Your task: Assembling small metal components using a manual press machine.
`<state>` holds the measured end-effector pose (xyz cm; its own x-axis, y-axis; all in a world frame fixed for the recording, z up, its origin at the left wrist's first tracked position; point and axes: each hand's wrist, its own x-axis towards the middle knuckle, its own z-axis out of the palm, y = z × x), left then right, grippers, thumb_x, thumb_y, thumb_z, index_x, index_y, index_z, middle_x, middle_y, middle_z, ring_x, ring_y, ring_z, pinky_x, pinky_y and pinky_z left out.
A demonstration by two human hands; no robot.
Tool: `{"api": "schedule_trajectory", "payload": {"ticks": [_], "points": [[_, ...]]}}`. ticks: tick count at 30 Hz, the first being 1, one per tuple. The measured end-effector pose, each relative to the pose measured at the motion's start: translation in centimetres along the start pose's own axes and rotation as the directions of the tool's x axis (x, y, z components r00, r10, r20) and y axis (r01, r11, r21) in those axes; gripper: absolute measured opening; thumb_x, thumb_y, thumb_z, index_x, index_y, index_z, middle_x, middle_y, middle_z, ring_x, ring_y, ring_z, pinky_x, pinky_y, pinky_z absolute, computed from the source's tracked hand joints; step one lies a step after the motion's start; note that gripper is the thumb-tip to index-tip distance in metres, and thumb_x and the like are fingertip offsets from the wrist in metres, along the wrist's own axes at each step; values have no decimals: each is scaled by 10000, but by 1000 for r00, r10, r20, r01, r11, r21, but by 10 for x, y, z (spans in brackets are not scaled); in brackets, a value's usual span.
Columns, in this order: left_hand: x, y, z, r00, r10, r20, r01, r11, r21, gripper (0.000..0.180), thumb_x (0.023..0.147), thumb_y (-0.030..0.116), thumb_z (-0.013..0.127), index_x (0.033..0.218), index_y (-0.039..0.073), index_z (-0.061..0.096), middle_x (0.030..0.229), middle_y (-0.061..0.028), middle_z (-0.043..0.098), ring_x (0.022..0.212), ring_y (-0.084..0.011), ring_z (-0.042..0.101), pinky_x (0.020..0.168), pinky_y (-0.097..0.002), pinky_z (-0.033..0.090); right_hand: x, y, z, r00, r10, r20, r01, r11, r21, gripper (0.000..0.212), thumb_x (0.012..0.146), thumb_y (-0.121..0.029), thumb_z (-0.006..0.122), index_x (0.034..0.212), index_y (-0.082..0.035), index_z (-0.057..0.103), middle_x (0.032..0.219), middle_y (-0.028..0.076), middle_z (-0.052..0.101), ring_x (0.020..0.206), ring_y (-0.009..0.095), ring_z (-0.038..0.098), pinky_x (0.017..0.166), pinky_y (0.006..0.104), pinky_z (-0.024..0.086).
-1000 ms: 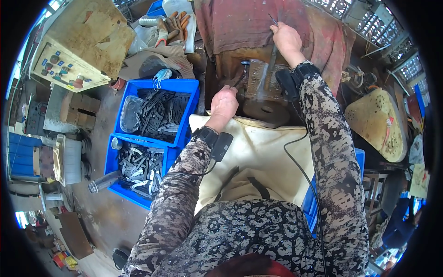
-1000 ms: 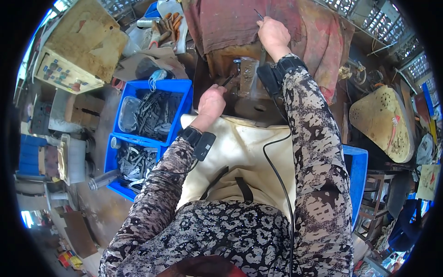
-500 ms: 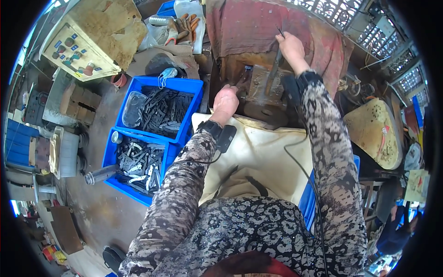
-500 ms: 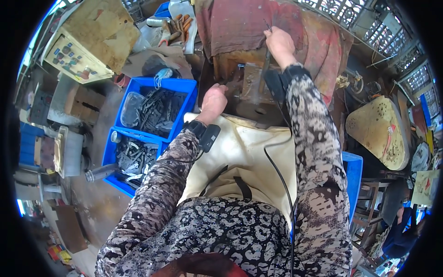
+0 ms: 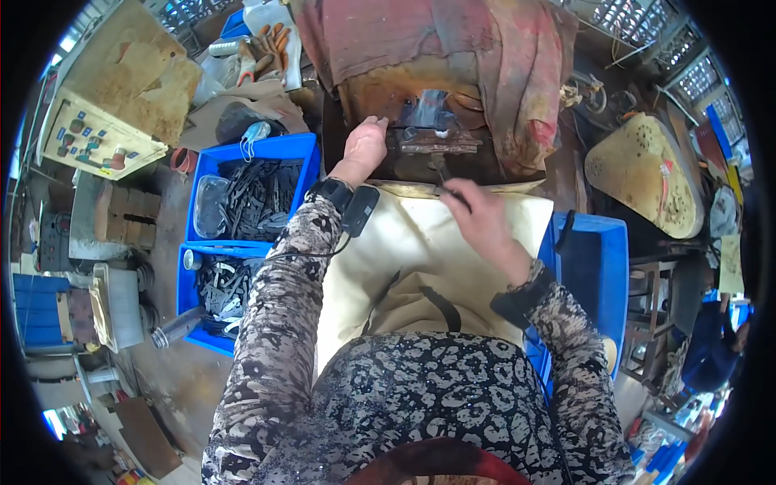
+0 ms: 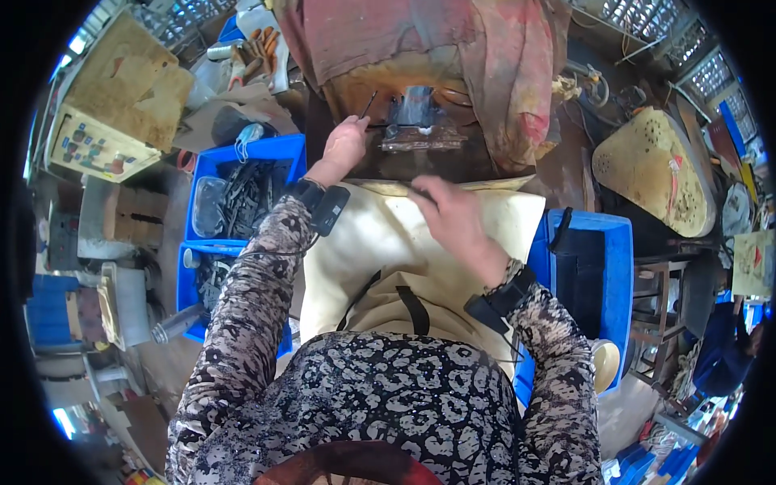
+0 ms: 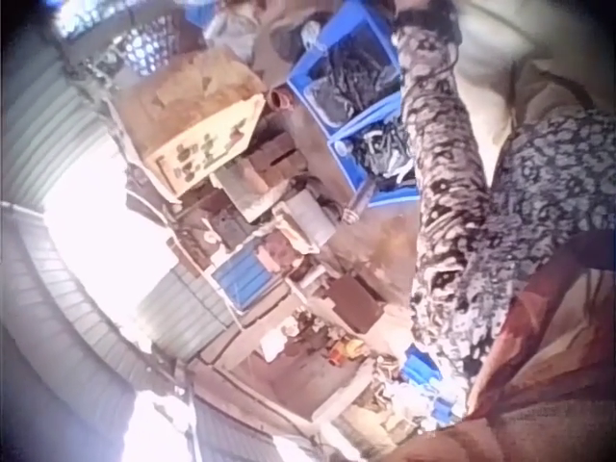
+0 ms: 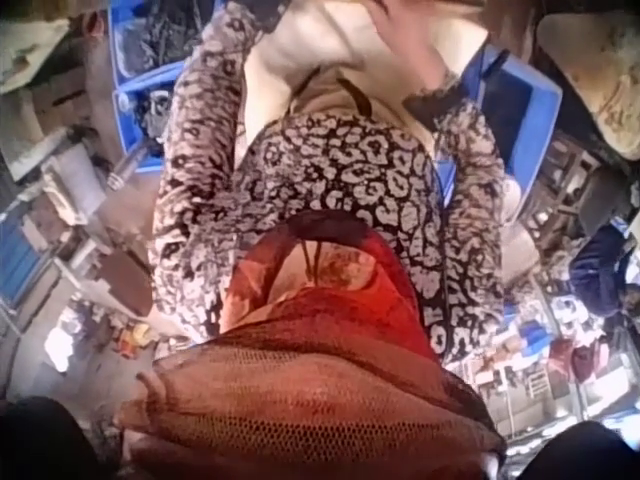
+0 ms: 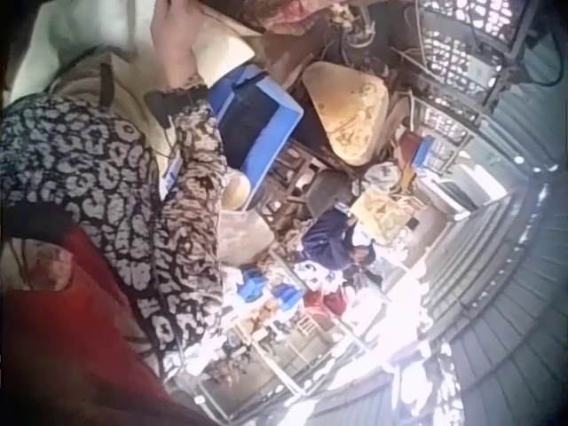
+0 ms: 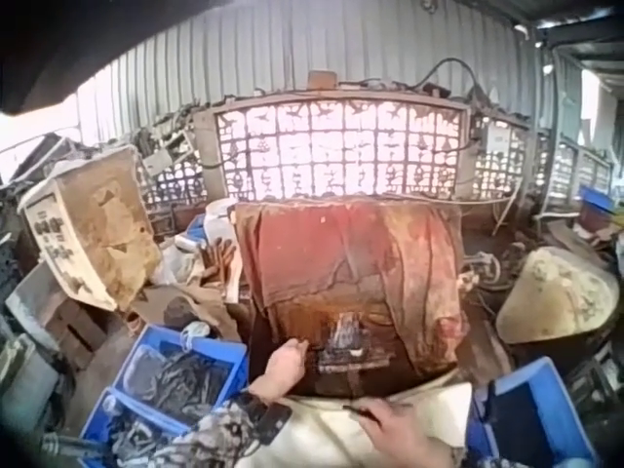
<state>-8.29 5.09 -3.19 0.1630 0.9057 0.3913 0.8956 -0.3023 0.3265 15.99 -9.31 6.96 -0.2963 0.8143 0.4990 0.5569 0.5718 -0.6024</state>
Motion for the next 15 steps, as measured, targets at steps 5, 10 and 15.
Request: {"api": "schedule_trajectory", "payload": {"ticks": [5,10,15], "points": [[7,-1,13,941,178,288,-241,950,200,118,842,221,616,793,139,686,831,-99,661,866,-279,644,749,-362,533,-45,13,-3,987,-8,161,11,1000,-18,210,823,-198,688,996,-105,616,781,104,651,670,292,637,575,377,501],[4,-16,35,872,144,468,-292,920,262,170,860,195,560,783,128,697,804,-94,676,818,-290,649,741,-395,536,-50,11,0,972,-59,228,56,998,18,205,818,-226,693,971,-104,632,761,97,635,631,256,624,566,358,487],[5,-6,37,884,119,452,-271,918,288,179,776,118,556,756,152,730,825,-109,699,818,-254,684,716,-363,552,-28,30,-7,814,280,510,-506,771,385,154,876,-164,661,977,-52,636,739,-3,602,637,106,560,542,283,444]]}}
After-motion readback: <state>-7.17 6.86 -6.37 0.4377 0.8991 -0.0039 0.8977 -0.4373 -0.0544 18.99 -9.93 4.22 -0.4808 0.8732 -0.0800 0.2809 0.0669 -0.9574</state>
